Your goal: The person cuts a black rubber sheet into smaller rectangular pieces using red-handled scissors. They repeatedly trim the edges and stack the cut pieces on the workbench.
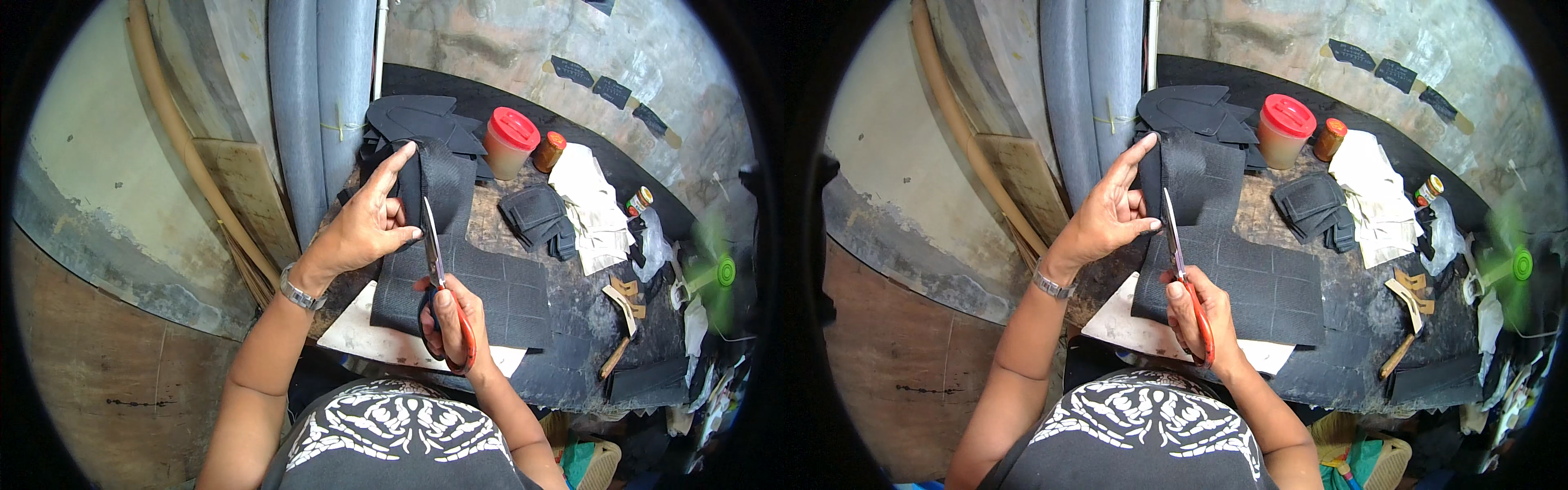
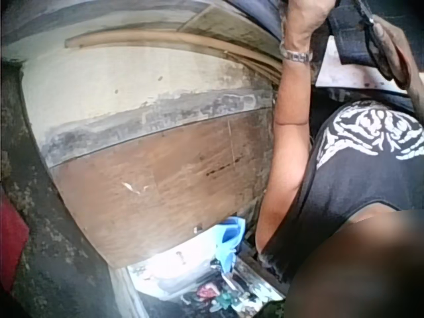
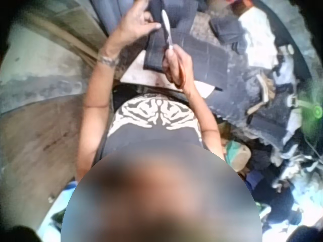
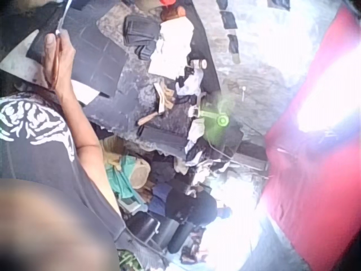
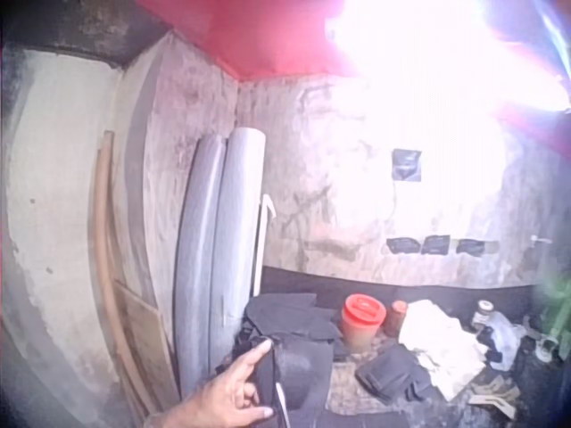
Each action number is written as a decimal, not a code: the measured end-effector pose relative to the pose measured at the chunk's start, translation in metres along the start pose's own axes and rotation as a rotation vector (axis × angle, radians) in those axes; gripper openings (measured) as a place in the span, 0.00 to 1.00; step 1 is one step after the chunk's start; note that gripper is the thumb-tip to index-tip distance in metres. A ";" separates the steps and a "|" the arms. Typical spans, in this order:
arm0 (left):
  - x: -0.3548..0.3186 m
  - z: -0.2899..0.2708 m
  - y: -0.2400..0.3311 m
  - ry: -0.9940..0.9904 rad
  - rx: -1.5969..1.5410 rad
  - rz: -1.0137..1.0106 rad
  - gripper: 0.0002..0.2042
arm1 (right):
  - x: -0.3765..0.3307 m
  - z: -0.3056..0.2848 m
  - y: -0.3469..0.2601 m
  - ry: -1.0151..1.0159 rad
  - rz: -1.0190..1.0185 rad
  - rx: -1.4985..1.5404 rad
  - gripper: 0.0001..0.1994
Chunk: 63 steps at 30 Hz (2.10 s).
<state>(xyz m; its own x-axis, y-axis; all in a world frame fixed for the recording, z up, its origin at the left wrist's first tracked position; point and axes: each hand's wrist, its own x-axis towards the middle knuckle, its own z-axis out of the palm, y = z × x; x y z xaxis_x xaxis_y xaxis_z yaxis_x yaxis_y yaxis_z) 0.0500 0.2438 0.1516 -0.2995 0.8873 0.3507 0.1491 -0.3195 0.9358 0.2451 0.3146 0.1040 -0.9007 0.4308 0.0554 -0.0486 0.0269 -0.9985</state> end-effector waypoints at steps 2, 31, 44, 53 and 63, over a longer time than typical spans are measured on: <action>-0.002 0.002 0.000 -0.035 0.004 -0.011 0.49 | 0.004 0.000 -0.001 0.012 -0.081 0.023 0.34; -0.002 0.013 -0.001 -0.024 0.006 0.025 0.50 | 0.012 -0.010 0.006 -0.008 -0.028 0.027 0.31; -0.003 -0.001 -0.001 0.152 0.263 0.053 0.29 | 0.012 -0.002 0.005 -0.002 -0.041 0.075 0.31; -0.003 0.019 -0.001 0.126 -0.197 0.093 0.44 | 0.026 0.002 0.012 0.071 -0.325 -0.084 0.35; -0.010 0.016 0.004 -0.046 -0.119 0.050 0.50 | 0.015 -0.004 0.005 0.084 -0.217 -0.061 0.22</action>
<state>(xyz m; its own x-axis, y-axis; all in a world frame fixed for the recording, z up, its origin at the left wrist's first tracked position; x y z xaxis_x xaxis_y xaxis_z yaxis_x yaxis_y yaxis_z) 0.0688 0.2394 0.1513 -0.2506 0.8828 0.3973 0.0487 -0.3984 0.9159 0.2333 0.3247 0.1000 -0.8330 0.4821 0.2713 -0.2085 0.1807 -0.9612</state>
